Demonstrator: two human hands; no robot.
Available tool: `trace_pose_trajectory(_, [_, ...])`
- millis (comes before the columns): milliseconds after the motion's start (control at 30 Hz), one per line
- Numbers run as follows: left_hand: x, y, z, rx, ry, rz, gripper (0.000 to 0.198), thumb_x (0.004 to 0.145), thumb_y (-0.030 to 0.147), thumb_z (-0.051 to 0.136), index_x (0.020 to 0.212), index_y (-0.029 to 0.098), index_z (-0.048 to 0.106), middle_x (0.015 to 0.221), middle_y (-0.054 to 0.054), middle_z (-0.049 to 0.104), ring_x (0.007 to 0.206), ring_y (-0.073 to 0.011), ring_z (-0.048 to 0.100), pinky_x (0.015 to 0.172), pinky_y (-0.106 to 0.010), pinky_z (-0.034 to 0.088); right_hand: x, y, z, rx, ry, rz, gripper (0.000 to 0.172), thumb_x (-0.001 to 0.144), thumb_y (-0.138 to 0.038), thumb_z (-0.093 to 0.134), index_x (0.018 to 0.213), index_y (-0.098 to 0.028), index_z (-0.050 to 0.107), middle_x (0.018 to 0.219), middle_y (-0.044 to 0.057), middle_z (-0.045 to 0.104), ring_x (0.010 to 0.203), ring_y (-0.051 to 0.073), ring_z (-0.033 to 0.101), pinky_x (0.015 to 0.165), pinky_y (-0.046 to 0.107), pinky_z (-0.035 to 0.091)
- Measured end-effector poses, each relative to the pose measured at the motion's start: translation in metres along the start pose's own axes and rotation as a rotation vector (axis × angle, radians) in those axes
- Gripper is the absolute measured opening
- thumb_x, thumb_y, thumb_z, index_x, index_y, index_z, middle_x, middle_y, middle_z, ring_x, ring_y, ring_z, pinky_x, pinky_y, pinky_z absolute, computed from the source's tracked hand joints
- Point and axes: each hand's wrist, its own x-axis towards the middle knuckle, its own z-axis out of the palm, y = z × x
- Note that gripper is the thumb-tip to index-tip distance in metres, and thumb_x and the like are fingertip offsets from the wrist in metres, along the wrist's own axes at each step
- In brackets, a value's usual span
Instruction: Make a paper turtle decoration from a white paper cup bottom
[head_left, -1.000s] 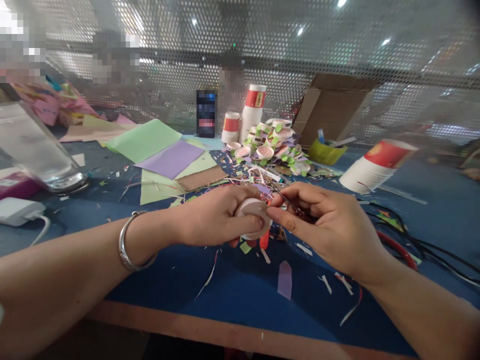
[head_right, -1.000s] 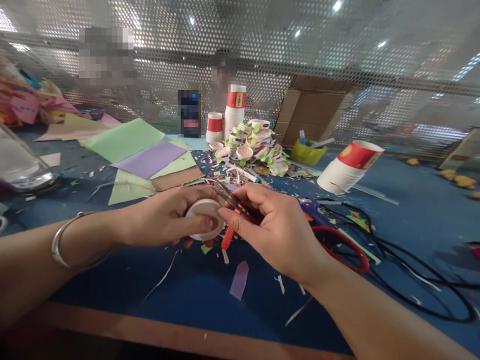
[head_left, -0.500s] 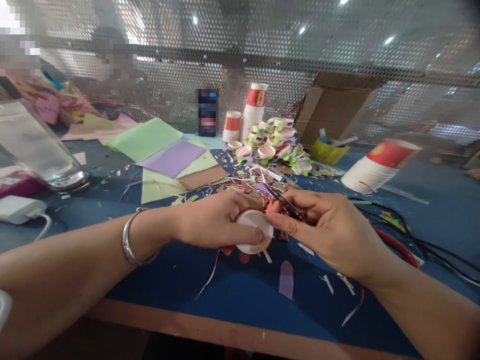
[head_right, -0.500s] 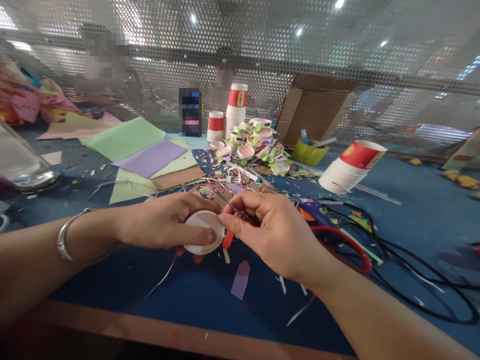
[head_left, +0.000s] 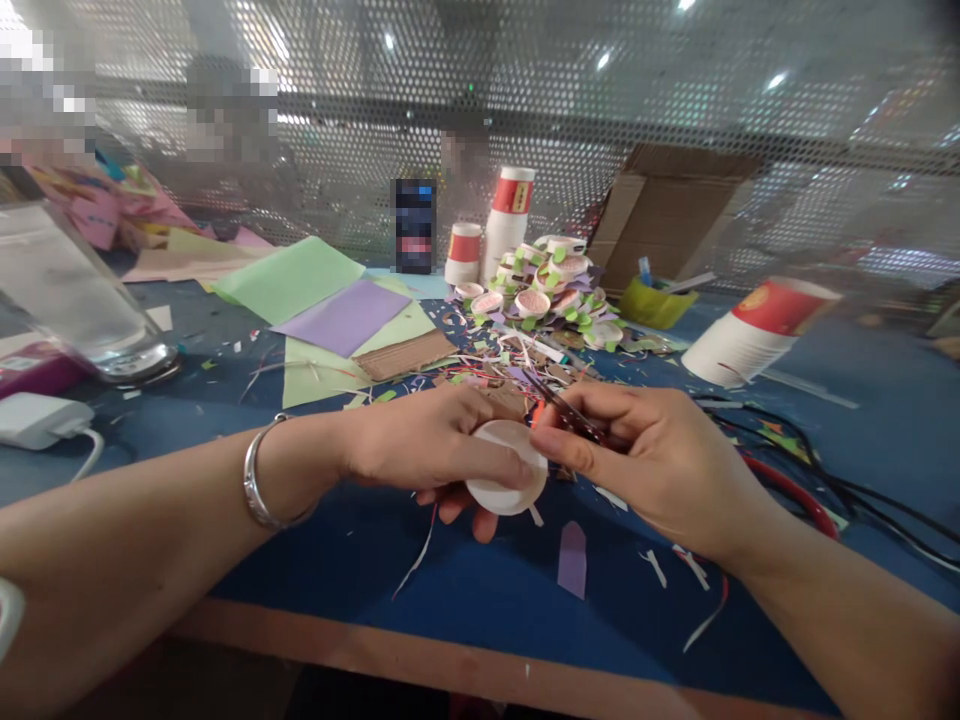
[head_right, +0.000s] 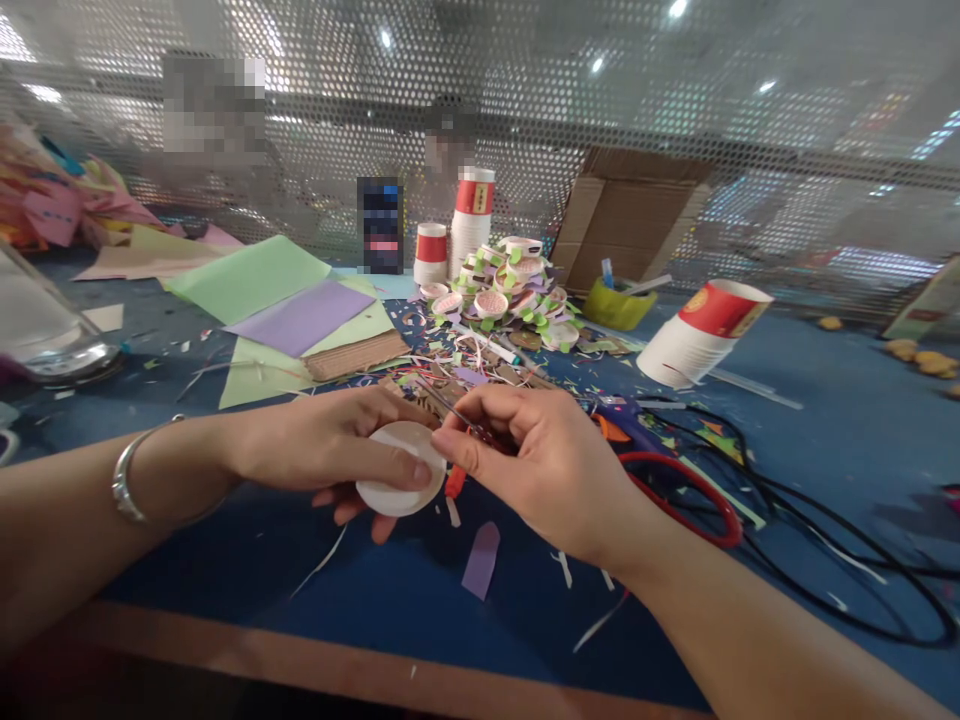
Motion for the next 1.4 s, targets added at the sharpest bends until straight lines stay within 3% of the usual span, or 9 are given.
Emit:
trace_pose_trajectory(200, [0.0, 0.001, -0.001, -0.075, -0.066, 0.033, 0.019, 0.09, 0.031, 0.059, 0.096, 0.014, 0.065, 0.059, 0.001, 0.067, 0.039, -0.0066, 0.049, 0.034, -0.014, 0.035, 0.002, 0.0, -0.001, 0.169, -0.044, 0.02, 0.02, 0.084, -0.038, 0.076, 0.082, -0.02, 0.069, 0.076, -0.001, 0.059, 0.066, 0.011, 0.05, 0.057, 0.023, 0.041])
trace_pose_trajectory(433, [0.003, -0.004, 0.002, -0.287, -0.131, 0.033, 0.021, 0.088, 0.033, 0.058, 0.083, 0.013, 0.062, 0.056, -0.002, 0.067, 0.039, -0.0075, 0.046, 0.031, -0.015, 0.028, 0.0, -0.005, 0.0, 0.323, -0.058, 0.057, 0.021, 0.086, -0.037, 0.075, 0.078, -0.019, 0.066, 0.055, -0.008, 0.046, 0.046, 0.005, 0.034, 0.041, 0.02, 0.026])
trace_pose_trajectory(533, [0.002, -0.002, 0.004, -0.326, -0.133, 0.018, 0.021, 0.088, 0.03, 0.056, 0.077, 0.013, 0.061, 0.055, -0.002, 0.067, 0.038, -0.0075, 0.045, 0.03, -0.014, 0.027, 0.0, -0.006, 0.0, 0.362, -0.048, 0.074, 0.022, 0.086, -0.036, 0.075, 0.076, -0.019, 0.065, 0.052, -0.008, 0.047, 0.044, 0.004, 0.033, 0.039, 0.019, 0.022])
trace_pose_trajectory(800, [0.002, -0.001, 0.007, -0.372, -0.073, 0.006, 0.021, 0.087, 0.029, 0.056, 0.076, 0.013, 0.062, 0.056, -0.003, 0.067, 0.037, -0.0075, 0.046, 0.029, -0.014, 0.029, 0.001, -0.004, 0.0, 0.301, -0.002, 0.067, 0.028, 0.086, -0.04, 0.074, 0.071, -0.019, 0.063, 0.055, -0.007, 0.047, 0.046, 0.005, 0.036, 0.039, 0.02, 0.022])
trace_pose_trajectory(1033, [0.004, -0.004, 0.008, -0.264, -0.078, 0.08, 0.027, 0.092, 0.033, 0.056, 0.075, 0.012, 0.062, 0.055, -0.001, 0.065, 0.038, -0.0063, 0.046, 0.031, -0.013, 0.033, 0.001, -0.004, -0.001, 0.278, -0.052, 0.132, 0.025, 0.088, -0.044, 0.071, 0.084, -0.019, 0.065, 0.055, -0.007, 0.05, 0.044, 0.005, 0.037, 0.037, 0.018, 0.024])
trace_pose_trajectory(1200, [0.002, -0.002, 0.009, -0.146, 0.0, 0.097, 0.03, 0.092, 0.044, 0.062, 0.096, 0.014, 0.062, 0.058, 0.001, 0.065, 0.04, -0.0059, 0.049, 0.033, -0.012, 0.036, 0.001, -0.002, 0.0, 0.301, -0.066, 0.131, 0.023, 0.089, -0.043, 0.07, 0.089, -0.02, 0.065, 0.057, -0.007, 0.05, 0.047, 0.005, 0.041, 0.039, 0.017, 0.027])
trace_pose_trajectory(1400, [0.004, -0.004, 0.008, -0.122, 0.122, 0.192, 0.037, 0.093, 0.052, 0.058, 0.091, 0.015, 0.061, 0.068, -0.001, 0.07, 0.041, -0.0042, 0.051, 0.032, -0.011, 0.034, 0.001, -0.002, -0.003, 0.249, 0.01, 0.04, 0.029, 0.092, -0.047, 0.065, 0.082, -0.02, 0.065, 0.058, -0.006, 0.051, 0.051, 0.006, 0.041, 0.043, 0.019, 0.029])
